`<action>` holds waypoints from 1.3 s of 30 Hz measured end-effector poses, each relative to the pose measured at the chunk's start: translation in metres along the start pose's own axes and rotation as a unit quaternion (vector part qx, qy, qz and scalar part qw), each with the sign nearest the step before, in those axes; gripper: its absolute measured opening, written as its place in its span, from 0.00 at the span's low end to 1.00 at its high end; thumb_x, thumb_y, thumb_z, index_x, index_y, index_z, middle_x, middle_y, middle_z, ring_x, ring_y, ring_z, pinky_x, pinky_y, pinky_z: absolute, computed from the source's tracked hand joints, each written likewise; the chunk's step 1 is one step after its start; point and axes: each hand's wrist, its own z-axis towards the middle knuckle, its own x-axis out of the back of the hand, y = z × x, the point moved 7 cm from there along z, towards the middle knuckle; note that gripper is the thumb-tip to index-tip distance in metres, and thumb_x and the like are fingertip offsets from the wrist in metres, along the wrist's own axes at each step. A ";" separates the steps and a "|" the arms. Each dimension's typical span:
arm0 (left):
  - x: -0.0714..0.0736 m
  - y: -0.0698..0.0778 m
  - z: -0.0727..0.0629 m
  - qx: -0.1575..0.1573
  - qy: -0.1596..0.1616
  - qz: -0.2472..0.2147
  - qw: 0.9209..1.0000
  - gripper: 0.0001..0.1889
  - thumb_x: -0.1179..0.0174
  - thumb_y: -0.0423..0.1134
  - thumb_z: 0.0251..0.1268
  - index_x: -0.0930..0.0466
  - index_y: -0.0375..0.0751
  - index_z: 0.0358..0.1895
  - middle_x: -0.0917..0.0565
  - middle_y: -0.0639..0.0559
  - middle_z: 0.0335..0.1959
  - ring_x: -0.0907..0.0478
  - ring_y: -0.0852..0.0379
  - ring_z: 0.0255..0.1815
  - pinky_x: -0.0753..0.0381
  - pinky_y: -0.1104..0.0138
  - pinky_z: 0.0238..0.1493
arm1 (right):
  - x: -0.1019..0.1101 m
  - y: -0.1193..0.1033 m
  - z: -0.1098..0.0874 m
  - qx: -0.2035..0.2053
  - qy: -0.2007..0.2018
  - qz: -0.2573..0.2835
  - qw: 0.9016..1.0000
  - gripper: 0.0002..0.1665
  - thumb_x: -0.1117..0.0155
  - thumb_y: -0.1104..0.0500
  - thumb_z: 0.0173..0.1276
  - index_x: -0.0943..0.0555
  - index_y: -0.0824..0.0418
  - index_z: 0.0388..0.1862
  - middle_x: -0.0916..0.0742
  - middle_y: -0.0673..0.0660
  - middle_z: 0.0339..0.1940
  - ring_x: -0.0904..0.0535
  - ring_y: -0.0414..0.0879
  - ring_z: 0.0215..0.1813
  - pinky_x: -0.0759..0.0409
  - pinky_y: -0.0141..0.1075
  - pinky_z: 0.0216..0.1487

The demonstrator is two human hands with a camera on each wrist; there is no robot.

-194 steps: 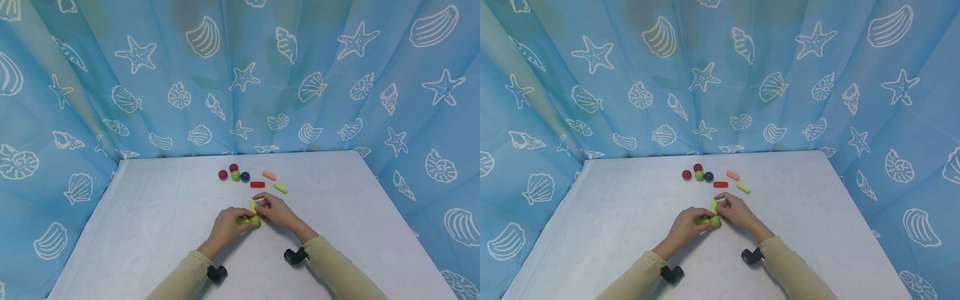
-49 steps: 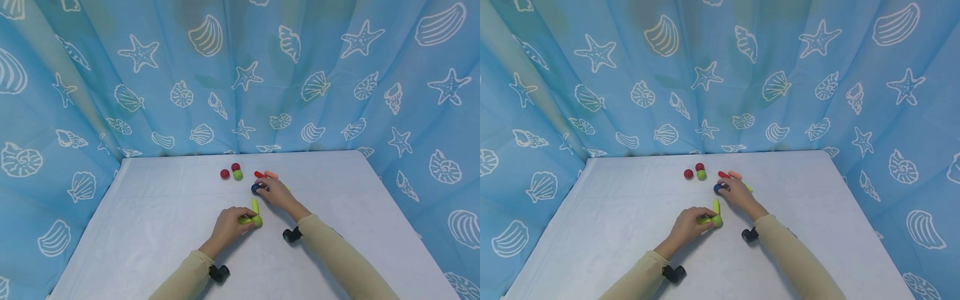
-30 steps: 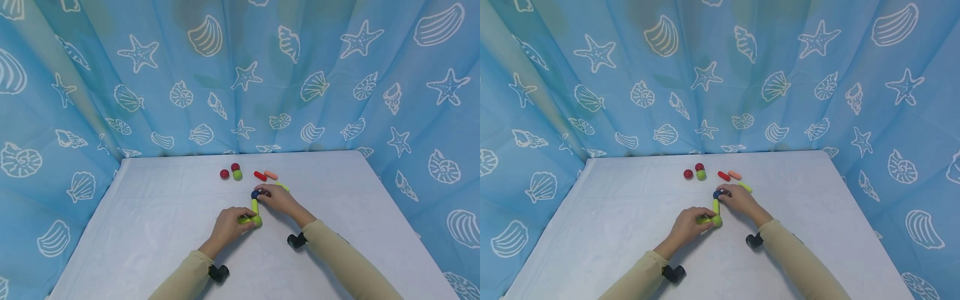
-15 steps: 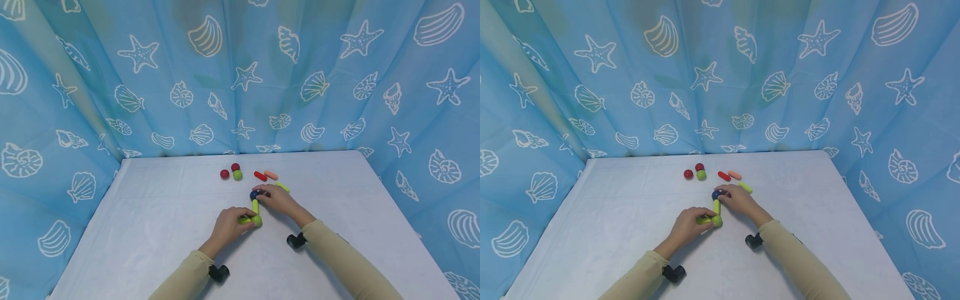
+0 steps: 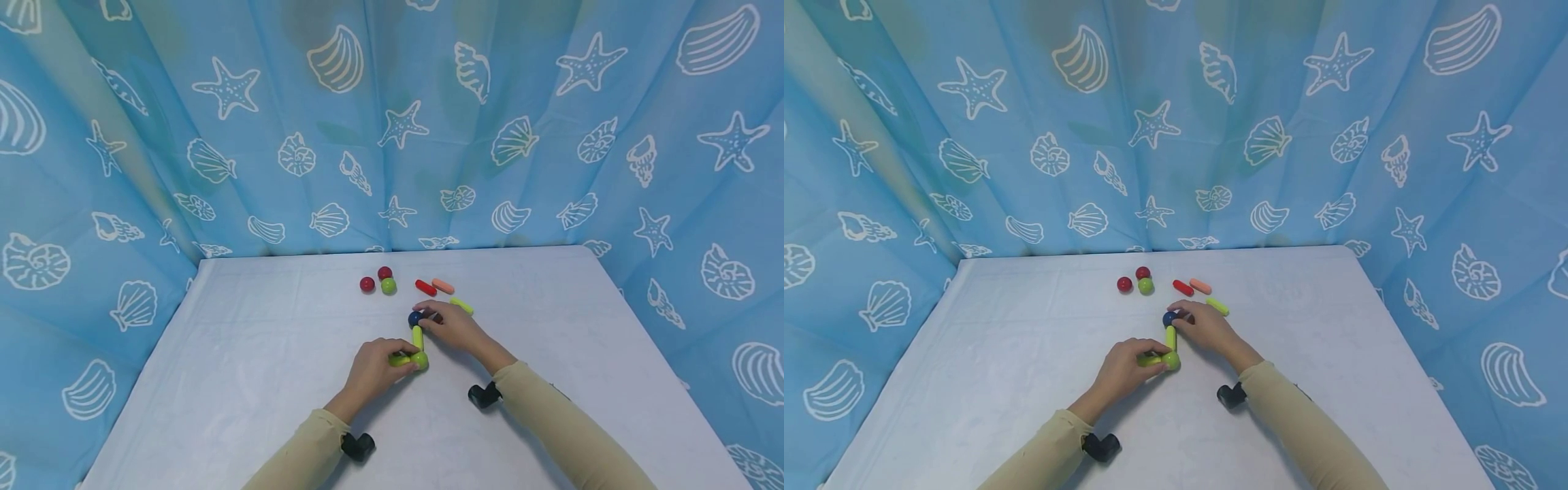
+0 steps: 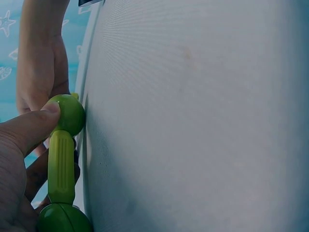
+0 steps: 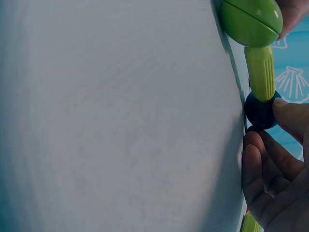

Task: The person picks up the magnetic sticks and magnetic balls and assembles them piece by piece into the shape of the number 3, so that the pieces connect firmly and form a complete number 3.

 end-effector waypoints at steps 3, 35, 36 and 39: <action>0.000 0.000 0.000 -0.003 0.001 0.001 1.000 0.14 0.27 0.46 0.61 0.11 0.57 0.51 0.12 0.61 0.49 0.19 0.58 0.50 0.20 0.59 0.53 | -0.001 0.000 0.000 0.004 0.002 0.003 1.000 0.20 0.34 0.56 0.74 0.19 0.51 0.63 0.13 0.53 0.52 0.17 0.48 0.51 0.18 0.44 0.55; 0.000 -0.001 -0.001 0.006 -0.001 0.001 1.000 0.14 0.27 0.47 0.62 0.11 0.58 0.51 0.12 0.62 0.48 0.20 0.59 0.47 0.21 0.60 0.51 | -0.001 0.004 -0.001 0.001 0.006 0.007 1.000 0.21 0.33 0.55 0.73 0.19 0.49 0.64 0.13 0.52 0.52 0.18 0.48 0.50 0.18 0.44 0.55; 0.000 -0.001 -0.001 0.005 -0.001 0.000 1.000 0.14 0.27 0.47 0.62 0.11 0.58 0.51 0.12 0.62 0.48 0.20 0.59 0.47 0.21 0.60 0.51 | -0.001 0.004 -0.001 -0.001 0.006 0.007 1.000 0.21 0.33 0.55 0.73 0.19 0.49 0.64 0.13 0.52 0.52 0.18 0.48 0.50 0.18 0.44 0.55; 0.000 0.000 0.000 0.004 -0.001 -0.001 1.000 0.14 0.27 0.47 0.62 0.11 0.58 0.51 0.12 0.62 0.47 0.20 0.59 0.48 0.21 0.60 0.51 | 0.000 0.006 -0.002 -0.007 0.005 0.004 1.000 0.22 0.33 0.55 0.73 0.19 0.49 0.64 0.13 0.52 0.52 0.18 0.48 0.51 0.19 0.44 0.56</action>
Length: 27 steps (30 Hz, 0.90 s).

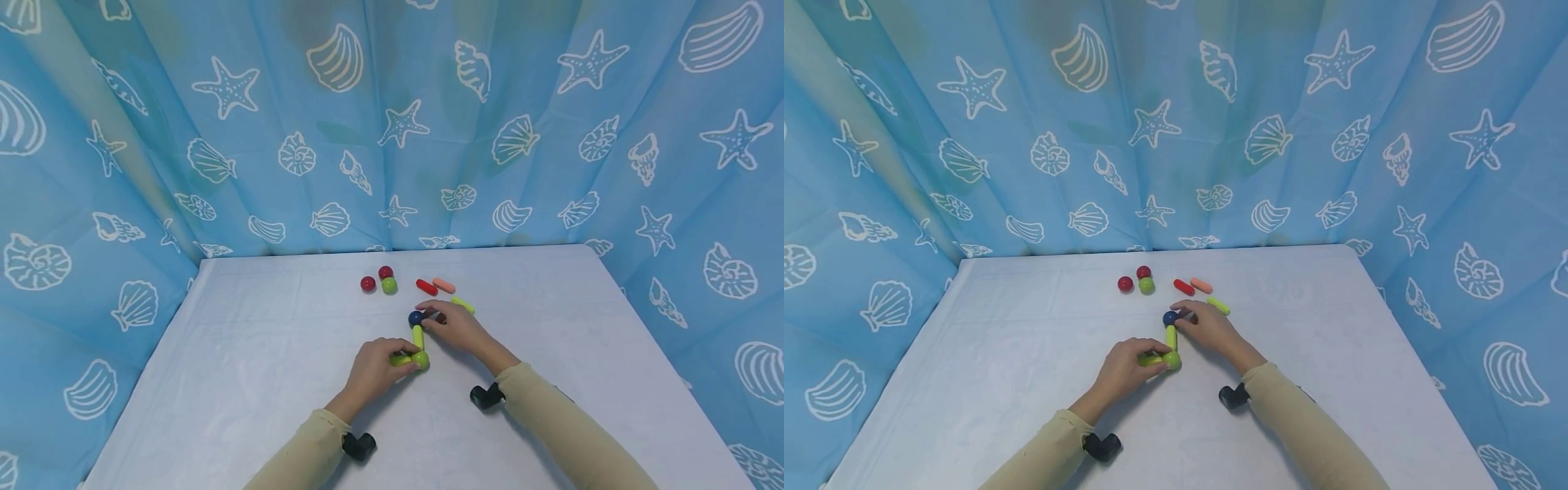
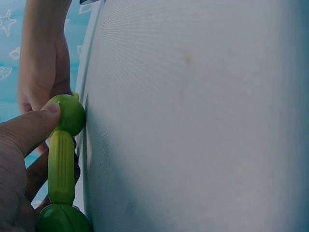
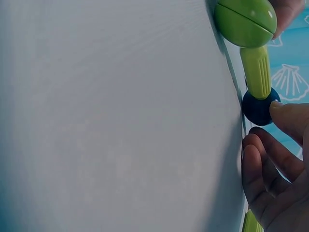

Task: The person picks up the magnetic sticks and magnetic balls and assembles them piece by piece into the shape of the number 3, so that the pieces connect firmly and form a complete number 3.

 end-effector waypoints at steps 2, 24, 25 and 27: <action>0.000 0.000 0.000 -0.001 0.000 0.000 1.000 0.14 0.27 0.47 0.62 0.11 0.58 0.51 0.12 0.62 0.47 0.20 0.59 0.47 0.21 0.60 0.51 | 0.001 0.001 -0.001 -0.003 0.002 -0.003 1.000 0.22 0.33 0.56 0.73 0.19 0.49 0.64 0.13 0.51 0.52 0.18 0.48 0.51 0.19 0.44 0.56; 0.000 -0.002 0.000 0.012 -0.002 0.008 1.000 0.15 0.27 0.48 0.62 0.12 0.59 0.52 0.12 0.64 0.48 0.21 0.61 0.47 0.21 0.64 0.50 | 0.029 0.036 -0.027 -0.026 0.038 0.001 0.999 0.23 0.34 0.57 0.73 0.20 0.52 0.65 0.13 0.51 0.49 0.17 0.48 0.49 0.18 0.47 0.55; 0.000 -0.002 0.000 0.013 -0.002 0.007 1.000 0.15 0.27 0.48 0.62 0.12 0.59 0.52 0.12 0.64 0.47 0.21 0.61 0.46 0.21 0.64 0.49 | 0.031 0.037 -0.027 -0.029 0.042 0.002 0.999 0.22 0.34 0.57 0.73 0.20 0.52 0.65 0.13 0.51 0.48 0.18 0.48 0.49 0.18 0.47 0.55; 0.000 -0.003 -0.001 0.014 -0.001 0.005 1.000 0.15 0.27 0.48 0.62 0.12 0.59 0.52 0.12 0.64 0.47 0.21 0.61 0.46 0.22 0.64 0.49 | 0.035 0.040 -0.028 -0.029 0.052 0.004 0.998 0.22 0.34 0.57 0.73 0.20 0.53 0.65 0.13 0.53 0.48 0.18 0.49 0.48 0.18 0.48 0.54</action>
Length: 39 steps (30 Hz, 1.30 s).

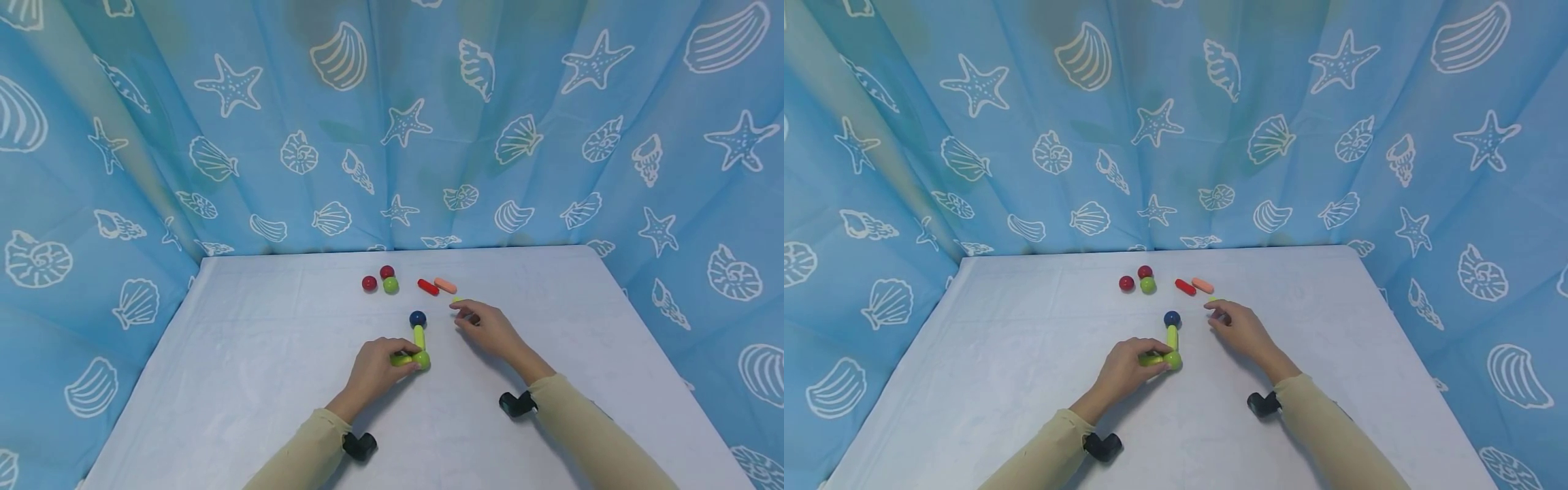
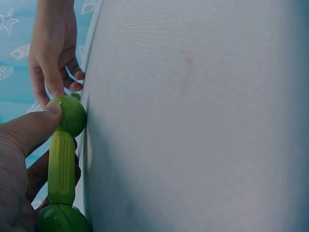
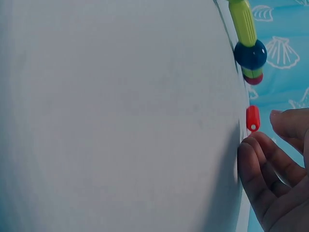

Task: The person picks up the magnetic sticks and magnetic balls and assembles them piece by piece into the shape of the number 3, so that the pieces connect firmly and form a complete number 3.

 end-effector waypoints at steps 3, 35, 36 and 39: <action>0.000 0.000 0.000 0.001 0.001 -0.002 1.000 0.15 0.27 0.48 0.62 0.12 0.59 0.52 0.12 0.64 0.47 0.21 0.62 0.45 0.22 0.65 0.48 | 0.006 0.005 0.001 -0.003 0.018 0.004 1.000 0.20 0.34 0.57 0.73 0.19 0.53 0.63 0.14 0.54 0.47 0.18 0.49 0.47 0.18 0.47 0.51; 0.001 0.001 -0.001 0.010 -0.005 -0.010 1.000 0.15 0.27 0.48 0.62 0.11 0.59 0.52 0.12 0.63 0.47 0.21 0.60 0.47 0.21 0.63 0.50 | 0.006 0.009 0.021 -0.040 -0.008 -0.042 0.998 0.25 0.32 0.60 0.69 0.18 0.52 0.65 0.18 0.55 0.41 0.23 0.50 0.43 0.21 0.45 0.48; 0.001 0.002 -0.001 0.009 -0.005 -0.011 1.000 0.15 0.27 0.48 0.62 0.11 0.59 0.52 0.12 0.63 0.47 0.21 0.60 0.47 0.21 0.62 0.50 | 0.004 0.007 0.021 -0.039 -0.013 -0.042 0.998 0.25 0.32 0.60 0.69 0.18 0.52 0.65 0.19 0.55 0.41 0.23 0.49 0.43 0.20 0.45 0.48; 0.001 0.001 -0.001 0.007 -0.004 -0.010 1.000 0.14 0.27 0.48 0.62 0.11 0.59 0.51 0.12 0.63 0.47 0.21 0.60 0.47 0.21 0.62 0.51 | -0.002 0.002 0.022 -0.039 -0.028 -0.046 0.998 0.25 0.32 0.59 0.69 0.19 0.52 0.65 0.19 0.54 0.40 0.24 0.49 0.41 0.20 0.43 0.47</action>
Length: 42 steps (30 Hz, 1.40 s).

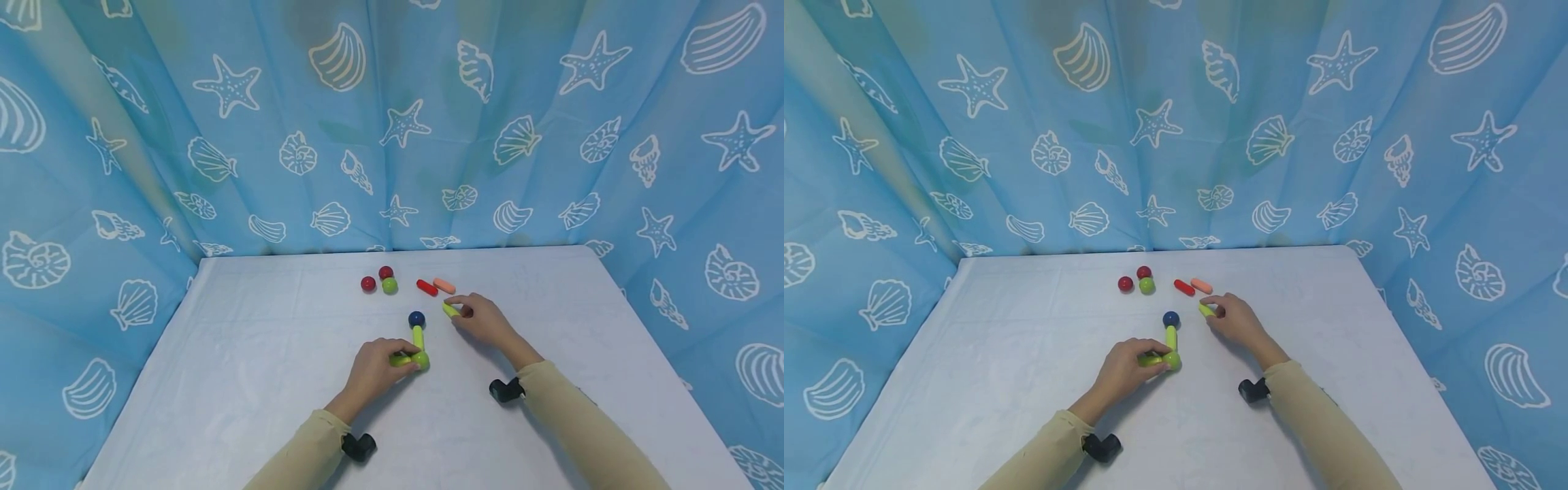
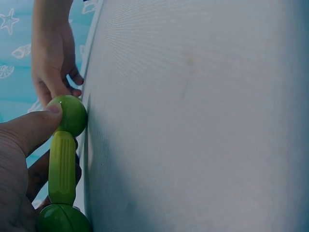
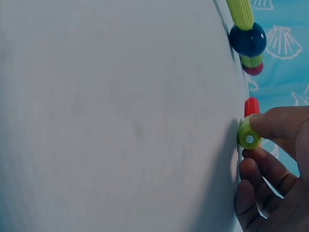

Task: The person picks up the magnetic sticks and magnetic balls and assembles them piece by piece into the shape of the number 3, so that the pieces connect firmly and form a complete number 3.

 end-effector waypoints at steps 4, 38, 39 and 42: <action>0.000 0.000 0.000 -0.003 0.005 0.002 1.000 0.14 0.27 0.48 0.62 0.11 0.59 0.51 0.12 0.63 0.47 0.21 0.60 0.47 0.21 0.62 0.51 | -0.008 -0.005 0.002 -0.001 -0.018 -0.007 1.000 0.25 0.32 0.58 0.69 0.19 0.50 0.66 0.19 0.54 0.39 0.24 0.48 0.41 0.20 0.42 0.45; 0.002 0.002 0.000 -0.021 0.007 0.003 1.000 0.14 0.27 0.47 0.62 0.11 0.58 0.51 0.12 0.64 0.47 0.21 0.62 0.46 0.22 0.62 0.50 | -0.014 -0.024 0.012 0.021 -0.056 -0.014 0.998 0.26 0.34 0.59 0.69 0.22 0.51 0.65 0.21 0.53 0.30 0.27 0.47 0.31 0.26 0.37 0.34; 0.002 0.002 0.000 -0.023 0.008 0.003 1.000 0.14 0.27 0.47 0.61 0.11 0.58 0.51 0.12 0.64 0.46 0.21 0.62 0.45 0.22 0.62 0.50 | -0.014 -0.025 0.013 0.020 -0.055 -0.006 0.998 0.26 0.34 0.59 0.69 0.22 0.51 0.66 0.21 0.53 0.30 0.27 0.47 0.31 0.26 0.37 0.34; 0.002 0.003 0.000 -0.027 0.012 0.003 1.000 0.14 0.26 0.46 0.61 0.11 0.57 0.50 0.12 0.64 0.46 0.20 0.62 0.45 0.22 0.63 0.49 | -0.015 -0.026 0.016 0.021 -0.046 0.017 0.999 0.25 0.34 0.58 0.70 0.23 0.51 0.66 0.20 0.53 0.31 0.26 0.47 0.31 0.26 0.37 0.34</action>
